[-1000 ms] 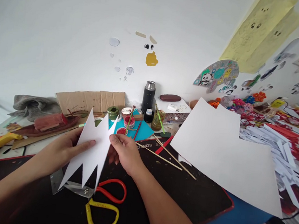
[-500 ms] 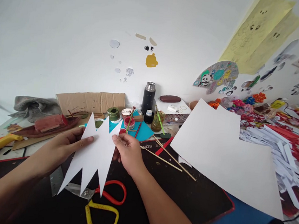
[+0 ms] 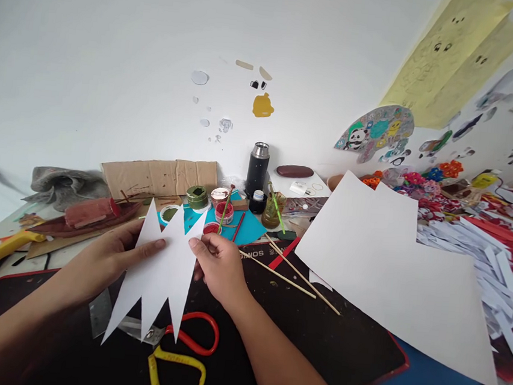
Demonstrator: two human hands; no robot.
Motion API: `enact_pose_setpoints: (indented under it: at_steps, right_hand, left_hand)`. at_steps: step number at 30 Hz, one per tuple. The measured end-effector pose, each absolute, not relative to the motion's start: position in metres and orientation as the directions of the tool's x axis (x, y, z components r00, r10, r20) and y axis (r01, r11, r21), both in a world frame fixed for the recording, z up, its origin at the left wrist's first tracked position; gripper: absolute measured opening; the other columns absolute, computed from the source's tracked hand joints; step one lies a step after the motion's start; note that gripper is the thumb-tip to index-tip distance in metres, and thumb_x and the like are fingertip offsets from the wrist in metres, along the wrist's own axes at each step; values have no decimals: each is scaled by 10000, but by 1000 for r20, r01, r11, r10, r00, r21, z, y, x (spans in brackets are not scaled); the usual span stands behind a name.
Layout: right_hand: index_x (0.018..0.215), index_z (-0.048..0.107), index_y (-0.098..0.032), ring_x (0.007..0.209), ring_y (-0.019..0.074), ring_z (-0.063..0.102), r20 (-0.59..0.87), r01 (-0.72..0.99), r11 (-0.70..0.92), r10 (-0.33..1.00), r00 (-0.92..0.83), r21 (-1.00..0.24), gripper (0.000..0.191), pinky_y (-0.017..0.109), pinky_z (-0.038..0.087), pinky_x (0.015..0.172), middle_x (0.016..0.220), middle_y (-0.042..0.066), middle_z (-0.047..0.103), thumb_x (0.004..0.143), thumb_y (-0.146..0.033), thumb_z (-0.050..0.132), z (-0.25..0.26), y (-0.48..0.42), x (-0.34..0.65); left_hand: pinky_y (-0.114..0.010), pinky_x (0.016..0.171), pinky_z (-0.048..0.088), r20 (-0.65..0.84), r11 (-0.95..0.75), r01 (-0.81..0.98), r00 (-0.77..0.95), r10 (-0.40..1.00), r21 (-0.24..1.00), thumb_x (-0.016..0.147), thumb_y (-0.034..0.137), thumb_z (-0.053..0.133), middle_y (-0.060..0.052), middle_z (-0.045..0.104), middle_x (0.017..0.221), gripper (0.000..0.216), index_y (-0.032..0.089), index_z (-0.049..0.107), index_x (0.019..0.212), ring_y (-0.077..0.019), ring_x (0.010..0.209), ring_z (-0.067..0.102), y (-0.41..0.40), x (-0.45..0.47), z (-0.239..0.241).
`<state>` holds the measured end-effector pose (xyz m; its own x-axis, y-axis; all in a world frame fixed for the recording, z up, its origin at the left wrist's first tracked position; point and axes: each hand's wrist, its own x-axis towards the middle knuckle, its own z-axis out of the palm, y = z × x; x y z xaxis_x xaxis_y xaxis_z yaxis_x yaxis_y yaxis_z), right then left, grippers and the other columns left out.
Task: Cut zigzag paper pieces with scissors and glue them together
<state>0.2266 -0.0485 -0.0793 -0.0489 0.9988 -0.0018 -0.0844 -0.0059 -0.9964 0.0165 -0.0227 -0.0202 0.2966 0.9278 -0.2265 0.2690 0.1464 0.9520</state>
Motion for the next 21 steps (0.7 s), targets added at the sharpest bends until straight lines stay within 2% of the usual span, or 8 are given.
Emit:
enact_pose_setpoints:
  at_steps: [5, 12, 21]
  right_hand:
    - [848, 645, -229, 479, 137, 558, 24, -17, 23, 999, -45, -1000, 488, 257, 365, 452, 595, -46, 570, 925, -702, 740, -80, -52, 224]
    - [881, 652, -217, 482, 129, 552, 38, -88, 33, 997, -63, -996, 407, 241, 375, 441, 599, -47, 580, 955, -611, 718, -75, -55, 222]
    - [866, 642, -221, 486, 128, 566, 11, -89, 5, 997, -72, -996, 432, 236, 367, 432, 605, -51, 576, 919, -639, 736, -72, -55, 222]
  left_hand:
    - [-472, 709, 703, -204, 119, 293, 278, 939, 949, 783, 657, 866, -128, 847, 1213, 726, 239, 652, 1337, -393, 957, 833, -23, 17, -20]
    - [-466, 708, 690, -192, 100, 331, 260, 946, 938, 771, 653, 857, -143, 838, 1235, 740, 228, 648, 1340, -398, 965, 824, -21, 17, -22]
    - [-443, 656, 670, -162, 70, 355, 238, 957, 932, 745, 625, 865, -121, 853, 1119, 664, 237, 688, 1255, -394, 902, 817, -23, 19, -22]
